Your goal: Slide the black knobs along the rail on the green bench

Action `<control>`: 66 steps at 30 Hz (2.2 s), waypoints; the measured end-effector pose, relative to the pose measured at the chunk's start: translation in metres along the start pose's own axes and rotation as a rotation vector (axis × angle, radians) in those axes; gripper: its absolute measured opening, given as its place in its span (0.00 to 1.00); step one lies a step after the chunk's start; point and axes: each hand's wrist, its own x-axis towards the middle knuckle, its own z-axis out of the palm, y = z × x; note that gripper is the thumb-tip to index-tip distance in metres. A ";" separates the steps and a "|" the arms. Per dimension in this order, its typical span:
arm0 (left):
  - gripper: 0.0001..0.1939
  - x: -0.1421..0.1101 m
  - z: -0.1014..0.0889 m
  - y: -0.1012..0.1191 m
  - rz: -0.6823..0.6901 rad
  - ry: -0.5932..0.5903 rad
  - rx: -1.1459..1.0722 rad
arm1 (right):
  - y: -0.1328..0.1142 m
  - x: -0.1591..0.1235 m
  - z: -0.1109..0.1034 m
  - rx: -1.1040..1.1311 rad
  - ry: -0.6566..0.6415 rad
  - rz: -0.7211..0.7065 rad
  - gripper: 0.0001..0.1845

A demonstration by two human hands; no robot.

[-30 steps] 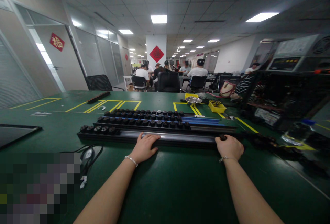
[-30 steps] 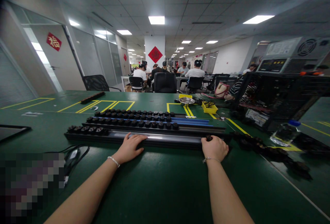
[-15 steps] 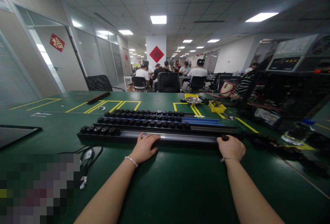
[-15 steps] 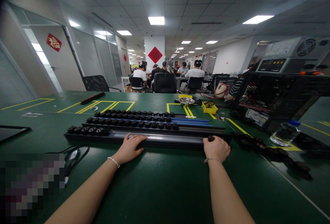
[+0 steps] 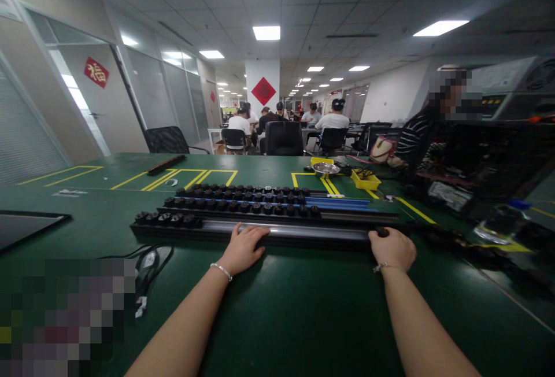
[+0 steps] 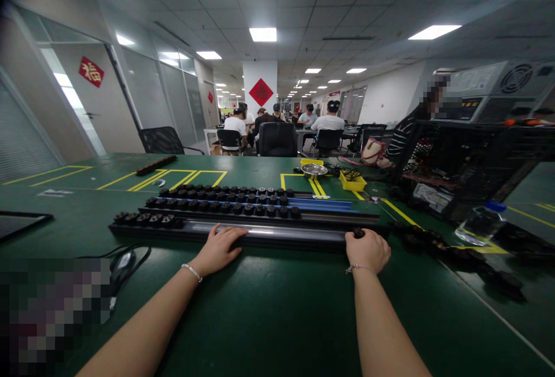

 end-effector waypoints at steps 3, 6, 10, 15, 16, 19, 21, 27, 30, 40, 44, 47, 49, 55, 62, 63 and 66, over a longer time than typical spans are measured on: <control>0.24 0.000 0.001 -0.001 -0.002 0.007 0.001 | 0.004 0.002 0.002 0.024 0.009 0.008 0.21; 0.22 0.000 0.001 -0.001 -0.004 0.011 0.003 | 0.008 0.004 0.007 0.021 0.014 0.023 0.24; 0.22 0.000 0.001 0.000 -0.006 0.016 0.012 | 0.013 0.007 0.013 0.025 0.012 0.069 0.26; 0.22 0.000 0.000 0.000 -0.006 0.017 0.014 | 0.015 0.008 0.015 0.016 -0.019 0.084 0.27; 0.22 0.000 0.000 0.000 -0.006 0.016 0.014 | 0.015 0.008 0.015 0.017 -0.021 0.079 0.27; 0.22 0.000 -0.001 0.001 -0.006 0.011 0.015 | 0.017 0.009 0.014 0.028 -0.020 0.069 0.27; 0.22 0.000 -0.001 0.001 -0.008 0.007 0.020 | 0.018 0.010 0.014 0.042 -0.011 0.073 0.26; 0.22 0.000 -0.002 0.001 -0.014 0.002 0.026 | 0.018 0.008 0.007 0.064 0.007 0.102 0.23; 0.22 0.000 -0.002 0.001 -0.015 -0.002 0.028 | 0.016 0.007 0.003 0.056 0.006 0.094 0.22; 0.22 0.000 -0.003 0.003 -0.015 -0.006 0.017 | 0.017 0.010 -0.005 0.086 -0.027 0.151 0.23; 0.22 0.000 -0.003 0.003 -0.015 -0.002 0.015 | 0.018 0.012 -0.008 0.096 -0.040 0.184 0.23; 0.22 0.000 -0.002 0.002 -0.015 -0.003 0.018 | 0.019 0.014 -0.008 0.109 -0.054 0.217 0.24; 0.22 0.000 -0.002 0.002 -0.014 -0.003 0.022 | 0.021 0.015 -0.009 0.109 -0.067 0.236 0.24; 0.22 -0.001 -0.002 0.001 -0.011 0.002 0.018 | 0.024 0.019 -0.009 0.114 -0.089 0.274 0.26; 0.23 0.000 -0.001 0.001 -0.017 -0.007 0.027 | 0.027 0.020 -0.007 0.161 -0.059 0.295 0.25; 0.23 0.000 -0.001 0.001 -0.017 -0.008 0.028 | 0.027 0.021 -0.007 0.162 -0.057 0.301 0.25; 0.22 0.000 -0.001 0.001 -0.018 -0.008 0.031 | 0.026 0.021 -0.009 0.160 -0.071 0.326 0.25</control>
